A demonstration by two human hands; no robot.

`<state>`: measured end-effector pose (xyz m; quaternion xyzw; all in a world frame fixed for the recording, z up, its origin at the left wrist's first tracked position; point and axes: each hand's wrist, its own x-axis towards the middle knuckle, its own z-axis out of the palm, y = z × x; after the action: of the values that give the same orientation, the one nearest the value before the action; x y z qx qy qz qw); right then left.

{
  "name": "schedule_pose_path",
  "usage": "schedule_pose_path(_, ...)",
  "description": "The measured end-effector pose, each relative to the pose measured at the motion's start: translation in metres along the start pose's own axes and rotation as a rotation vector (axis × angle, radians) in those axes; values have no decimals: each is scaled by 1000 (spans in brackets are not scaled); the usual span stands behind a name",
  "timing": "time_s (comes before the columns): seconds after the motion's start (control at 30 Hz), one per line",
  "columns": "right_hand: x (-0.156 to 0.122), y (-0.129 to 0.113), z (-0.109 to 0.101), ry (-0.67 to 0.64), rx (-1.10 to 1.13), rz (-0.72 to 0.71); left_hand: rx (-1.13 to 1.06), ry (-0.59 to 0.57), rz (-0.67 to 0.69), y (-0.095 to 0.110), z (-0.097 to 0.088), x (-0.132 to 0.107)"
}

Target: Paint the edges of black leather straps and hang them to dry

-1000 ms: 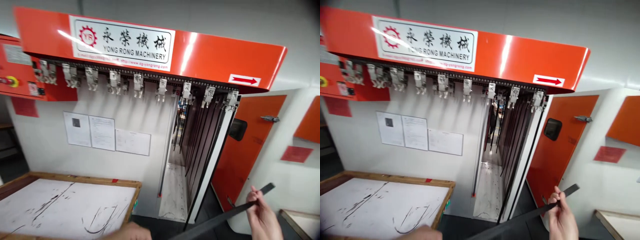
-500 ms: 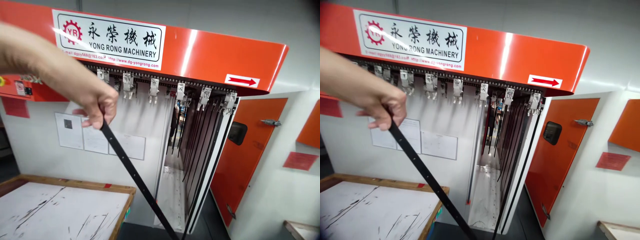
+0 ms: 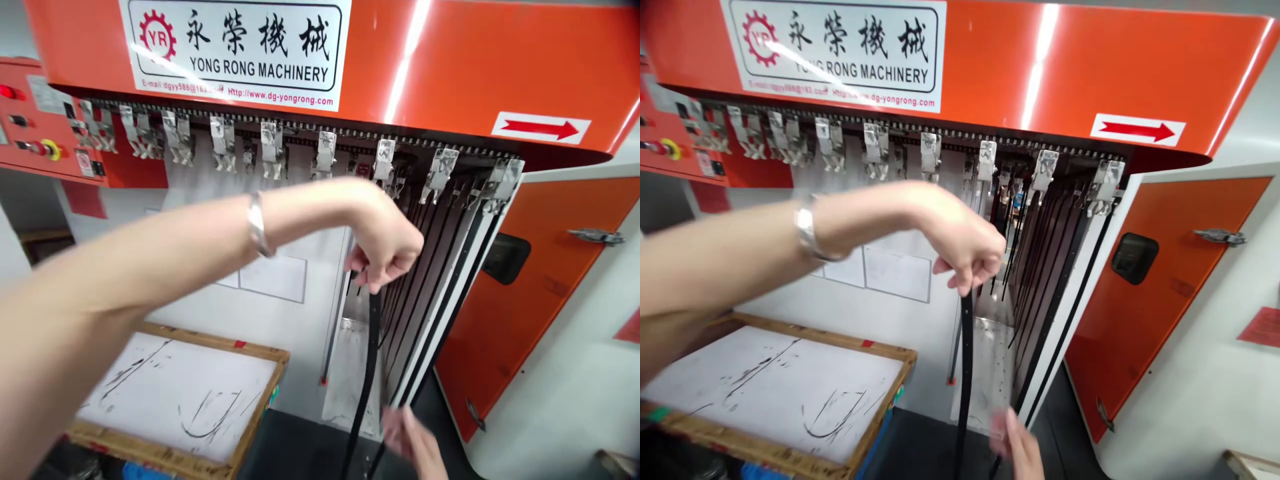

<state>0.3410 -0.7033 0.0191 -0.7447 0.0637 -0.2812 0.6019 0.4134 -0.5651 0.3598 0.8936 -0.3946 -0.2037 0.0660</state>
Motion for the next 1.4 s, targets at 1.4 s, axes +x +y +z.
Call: schedule_pose_path(1.4, 136, -85, 37, 299, -90, -402, -566, 698, 446, -48, 1, 106)
